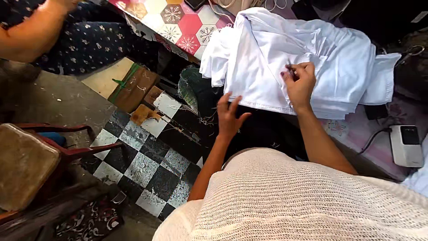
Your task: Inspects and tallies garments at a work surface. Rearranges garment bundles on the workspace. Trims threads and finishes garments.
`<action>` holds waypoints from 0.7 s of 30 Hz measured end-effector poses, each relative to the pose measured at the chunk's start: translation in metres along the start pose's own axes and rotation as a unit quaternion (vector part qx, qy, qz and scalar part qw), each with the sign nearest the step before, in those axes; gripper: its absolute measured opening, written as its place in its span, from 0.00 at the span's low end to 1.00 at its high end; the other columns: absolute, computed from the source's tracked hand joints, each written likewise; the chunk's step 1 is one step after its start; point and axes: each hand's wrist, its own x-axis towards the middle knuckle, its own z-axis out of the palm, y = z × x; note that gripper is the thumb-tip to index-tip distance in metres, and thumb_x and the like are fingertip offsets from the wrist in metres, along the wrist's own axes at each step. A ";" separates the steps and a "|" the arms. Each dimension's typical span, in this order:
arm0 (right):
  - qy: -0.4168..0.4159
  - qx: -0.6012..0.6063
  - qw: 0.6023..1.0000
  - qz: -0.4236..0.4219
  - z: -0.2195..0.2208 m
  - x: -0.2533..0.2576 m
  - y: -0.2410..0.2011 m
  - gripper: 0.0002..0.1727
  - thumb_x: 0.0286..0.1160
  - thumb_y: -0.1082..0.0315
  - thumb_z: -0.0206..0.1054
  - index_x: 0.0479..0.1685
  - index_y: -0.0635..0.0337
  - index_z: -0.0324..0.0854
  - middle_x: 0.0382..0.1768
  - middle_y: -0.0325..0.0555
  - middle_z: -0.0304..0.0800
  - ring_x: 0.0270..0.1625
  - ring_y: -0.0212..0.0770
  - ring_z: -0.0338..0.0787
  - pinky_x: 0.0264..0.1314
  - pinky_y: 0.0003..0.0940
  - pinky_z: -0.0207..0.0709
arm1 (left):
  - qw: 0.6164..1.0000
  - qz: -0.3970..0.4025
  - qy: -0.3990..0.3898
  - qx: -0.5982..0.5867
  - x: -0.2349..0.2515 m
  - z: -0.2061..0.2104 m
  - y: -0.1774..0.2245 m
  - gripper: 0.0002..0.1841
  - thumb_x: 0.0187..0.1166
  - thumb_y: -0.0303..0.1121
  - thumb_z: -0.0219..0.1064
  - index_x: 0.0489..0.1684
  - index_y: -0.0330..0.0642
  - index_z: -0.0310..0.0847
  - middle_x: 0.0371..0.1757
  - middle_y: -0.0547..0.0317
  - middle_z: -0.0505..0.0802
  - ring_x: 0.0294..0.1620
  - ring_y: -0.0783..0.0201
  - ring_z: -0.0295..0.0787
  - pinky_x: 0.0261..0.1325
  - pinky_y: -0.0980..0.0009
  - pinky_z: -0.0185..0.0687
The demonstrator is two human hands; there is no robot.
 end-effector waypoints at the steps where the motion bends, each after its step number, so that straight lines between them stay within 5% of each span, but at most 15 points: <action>1: -0.012 0.015 1.000 -0.015 0.001 -0.015 -0.006 0.20 0.76 0.62 0.74 0.58 0.70 0.88 0.57 0.67 0.82 0.47 0.50 0.86 0.52 0.40 0.83 | 0.998 0.056 -0.009 0.021 0.003 0.018 0.004 0.28 0.66 0.45 0.83 0.63 0.39 0.88 0.68 0.34 0.86 0.73 0.37 0.80 0.78 0.43 0.72; 4: -0.044 0.037 0.998 -0.012 -0.013 -0.040 -0.007 0.22 0.73 0.61 0.77 0.58 0.69 0.89 0.54 0.62 0.83 0.43 0.44 0.84 0.47 0.36 0.80 | 0.990 0.138 -0.012 0.017 0.004 0.046 0.009 0.14 0.75 0.38 0.77 0.51 0.38 0.92 0.49 0.44 0.92 0.54 0.47 0.89 0.62 0.54 0.83; 7: -0.119 0.056 0.991 0.037 -0.047 -0.058 0.003 0.23 0.80 0.55 0.72 0.67 0.61 0.84 0.58 0.53 0.80 0.40 0.37 0.81 0.41 0.31 0.77 | 0.993 0.105 -0.056 -0.009 -0.002 0.043 0.004 0.05 0.77 0.25 0.71 0.36 0.34 0.92 0.37 0.47 0.93 0.42 0.51 0.92 0.49 0.58 0.89; 10: -0.129 0.100 0.983 0.085 -0.066 -0.065 0.013 0.21 0.81 0.59 0.71 0.67 0.60 0.85 0.61 0.50 0.82 0.45 0.35 0.83 0.46 0.31 0.79 | 0.991 0.004 -0.134 0.010 -0.002 0.019 0.013 0.05 0.76 0.25 0.70 0.37 0.34 0.92 0.40 0.45 0.94 0.46 0.47 0.92 0.51 0.50 0.86; 14: -0.156 0.135 0.974 0.090 -0.059 -0.068 0.011 0.20 0.83 0.59 0.69 0.67 0.61 0.85 0.59 0.49 0.81 0.41 0.32 0.81 0.42 0.26 0.78 | 0.994 0.057 -0.098 0.001 0.011 0.038 0.040 0.16 0.73 0.33 0.78 0.54 0.33 0.90 0.51 0.39 0.92 0.55 0.44 0.91 0.58 0.51 0.88; 17: -0.157 0.132 0.977 0.065 -0.057 -0.068 -0.002 0.20 0.82 0.60 0.70 0.69 0.59 0.84 0.60 0.47 0.80 0.38 0.31 0.79 0.38 0.24 0.75 | 0.986 0.127 -0.109 -0.009 0.013 0.061 0.023 0.05 0.78 0.24 0.69 0.37 0.30 0.90 0.40 0.42 0.92 0.44 0.46 0.92 0.47 0.55 0.90; 21: -0.110 0.107 0.987 0.052 -0.085 -0.063 0.006 0.20 0.79 0.61 0.73 0.66 0.60 0.85 0.60 0.49 0.82 0.42 0.33 0.82 0.42 0.28 0.79 | 0.986 0.021 -0.166 0.001 -0.004 0.009 -0.006 0.08 0.82 0.25 0.66 0.40 0.32 0.91 0.44 0.44 0.94 0.49 0.49 0.94 0.57 0.53 0.89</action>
